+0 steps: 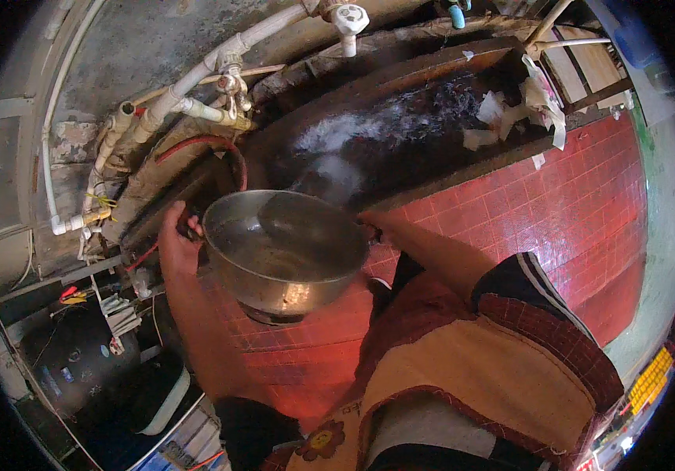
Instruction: The person repeatedly picks red cylindrical cans from a tray, dips their open ends into a metal bowl, and places them upright on a nearby rack. The person also carries the bowl to a sink area and returns to continue the filling and stacking process.
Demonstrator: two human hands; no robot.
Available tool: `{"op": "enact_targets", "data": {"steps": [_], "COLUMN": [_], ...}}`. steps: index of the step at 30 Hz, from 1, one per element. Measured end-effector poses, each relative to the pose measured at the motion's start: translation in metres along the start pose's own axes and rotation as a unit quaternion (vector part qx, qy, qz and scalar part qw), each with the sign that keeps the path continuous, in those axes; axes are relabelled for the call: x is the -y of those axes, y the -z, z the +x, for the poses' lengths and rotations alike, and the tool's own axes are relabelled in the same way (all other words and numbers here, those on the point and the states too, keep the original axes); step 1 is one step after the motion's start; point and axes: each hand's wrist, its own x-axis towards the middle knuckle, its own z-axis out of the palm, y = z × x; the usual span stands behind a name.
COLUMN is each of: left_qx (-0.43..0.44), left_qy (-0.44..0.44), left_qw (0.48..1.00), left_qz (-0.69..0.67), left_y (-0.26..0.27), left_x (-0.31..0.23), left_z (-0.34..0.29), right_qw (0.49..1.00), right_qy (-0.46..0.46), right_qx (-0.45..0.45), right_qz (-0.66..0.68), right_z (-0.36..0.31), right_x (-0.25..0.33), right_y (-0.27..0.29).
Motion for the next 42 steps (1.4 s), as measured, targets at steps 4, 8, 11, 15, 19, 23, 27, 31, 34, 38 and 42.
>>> {"op": "enact_targets", "data": {"steps": [4, 8, 11, 15, 19, 23, 27, 31, 34, 38, 42], "left_qx": [0.046, 0.104, 0.112, 0.129, 0.093, 0.055, 0.038, -0.11, -0.248, -0.398, -0.518], "left_qy": [0.016, 0.008, 0.004, 0.003, -0.038, -0.058, 0.019, -0.043, -0.021, -0.129, -0.121], "left_qw": [0.999, 0.992, 0.987, 0.98, 0.982, 0.987, 0.991, 0.992, 0.946, 0.838, 0.774], "left_qz": [0.003, 0.067, 0.117, 0.153, 0.16, 0.137, 0.124, -0.04, -0.208, -0.351, -0.345], "left_y": [-0.025, -0.057, -0.081, -0.105, -0.098, -0.045, 0.075, 0.229, 0.333, 0.398, 0.425], "left_x": [-0.025, -0.051, -0.069, -0.091, -0.1, -0.1, -0.093, -0.016, 0.067, 0.204, 0.387], "left_z": [0.027, 0.054, 0.057, 0.054, 0.046, 0.03, -0.007, -0.078, -0.17, -0.318, -0.46], "right_qw": [0.998, 0.995, 0.984, 0.991, 0.988, 0.983, 0.985, 0.979, 0.972, 0.958, 0.901], "right_qy": [-0.017, 0.006, -0.06, -0.04, -0.079, -0.107, -0.125, -0.163, -0.183, -0.069, -0.141], "right_qx": [-0.036, -0.025, 0.068, 0.051, 0.049, 0.092, 0.111, 0.126, 0.15, 0.238, 0.32], "right_qz": [0.046, 0.092, 0.154, 0.114, 0.124, 0.117, 0.049, 0.008, -0.011, -0.146, -0.256], "right_z": [-0.005, -0.02, -0.018, -0.003, 0.006, 0.002, 0.009, 0.021, 0.008, -0.038, -0.039], "right_x": [0.003, -0.002, -0.004, -0.015, -0.029, -0.04, -0.056, -0.078, -0.096, -0.159, -0.281], "right_y": [-0.019, -0.043, -0.061, -0.075, -0.09, -0.106, -0.118, -0.141, -0.181, -0.266, -0.344]}}
